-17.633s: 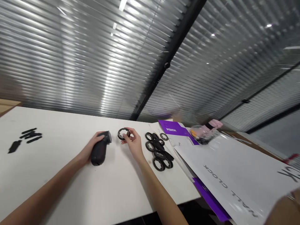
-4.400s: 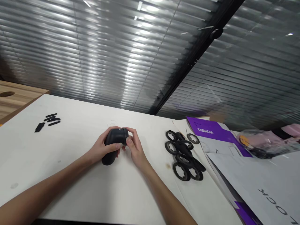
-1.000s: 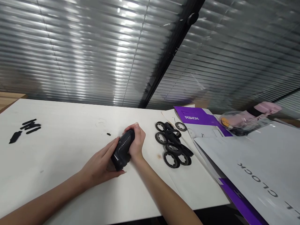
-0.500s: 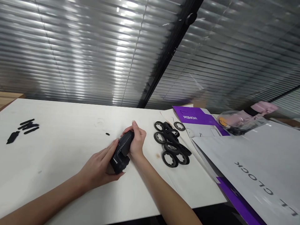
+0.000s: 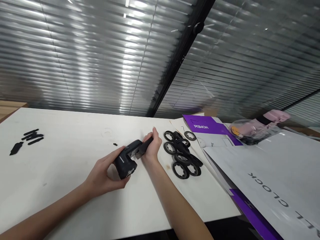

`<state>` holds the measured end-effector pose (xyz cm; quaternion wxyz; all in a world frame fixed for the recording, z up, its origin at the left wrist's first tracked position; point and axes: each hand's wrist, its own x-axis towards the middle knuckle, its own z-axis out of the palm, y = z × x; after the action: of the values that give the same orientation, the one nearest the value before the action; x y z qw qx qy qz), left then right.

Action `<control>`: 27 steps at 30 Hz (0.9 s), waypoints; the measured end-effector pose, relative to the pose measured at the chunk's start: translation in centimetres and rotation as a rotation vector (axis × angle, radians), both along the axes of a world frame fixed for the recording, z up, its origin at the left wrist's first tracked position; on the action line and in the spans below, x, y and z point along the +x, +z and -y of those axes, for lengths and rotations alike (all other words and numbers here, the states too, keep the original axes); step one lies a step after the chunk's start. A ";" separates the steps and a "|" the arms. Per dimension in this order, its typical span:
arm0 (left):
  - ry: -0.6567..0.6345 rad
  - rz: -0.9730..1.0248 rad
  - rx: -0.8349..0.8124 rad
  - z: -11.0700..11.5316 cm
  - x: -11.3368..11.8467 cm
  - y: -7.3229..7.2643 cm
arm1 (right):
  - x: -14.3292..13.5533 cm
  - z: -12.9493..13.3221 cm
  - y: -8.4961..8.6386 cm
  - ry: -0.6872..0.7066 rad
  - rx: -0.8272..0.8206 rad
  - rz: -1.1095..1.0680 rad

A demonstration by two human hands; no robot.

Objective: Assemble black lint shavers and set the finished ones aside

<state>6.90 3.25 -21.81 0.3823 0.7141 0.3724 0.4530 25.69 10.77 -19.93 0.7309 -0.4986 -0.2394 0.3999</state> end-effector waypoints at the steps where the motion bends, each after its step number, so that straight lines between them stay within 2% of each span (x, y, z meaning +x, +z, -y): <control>1: 0.020 0.015 -0.043 -0.1 -0.1 0.1 | 0.5 -0.2 -0.1 -0.007 0.015 -0.036; 3: 0.054 0.056 -0.159 -0.4 -0.2 0.4 | 1.6 -0.6 -0.4 0.055 0.046 -0.121; 6: 0.072 0.127 -0.306 -1.0 -0.4 0.6 | 3.2 -0.9 -1.1 0.267 0.086 -0.231; 8: 0.078 0.147 -0.350 -1.2 -0.4 0.6 | 4.0 -0.9 -1.6 0.388 0.117 -0.302; 13: 0.068 0.116 -0.413 -1.2 -0.4 0.6 | 4.8 -0.6 -2.1 0.511 0.119 -0.578; 17: 0.034 0.126 -0.399 -1.1 -0.4 0.5 | 4.8 -0.8 -1.7 0.548 0.061 -0.693; 22: 0.019 0.166 -0.404 -1.1 -0.3 0.7 | 4.2 -1.0 -1.3 0.468 0.009 -0.610; 27: 0.022 0.200 -0.449 -1.3 -0.1 0.3 | 3.9 -1.0 -1.0 0.384 0.001 -0.569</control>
<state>6.75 4.54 -21.49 0.5614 0.5587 0.4318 0.4316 29.58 11.80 -20.88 0.6800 -0.3126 -0.1153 0.6531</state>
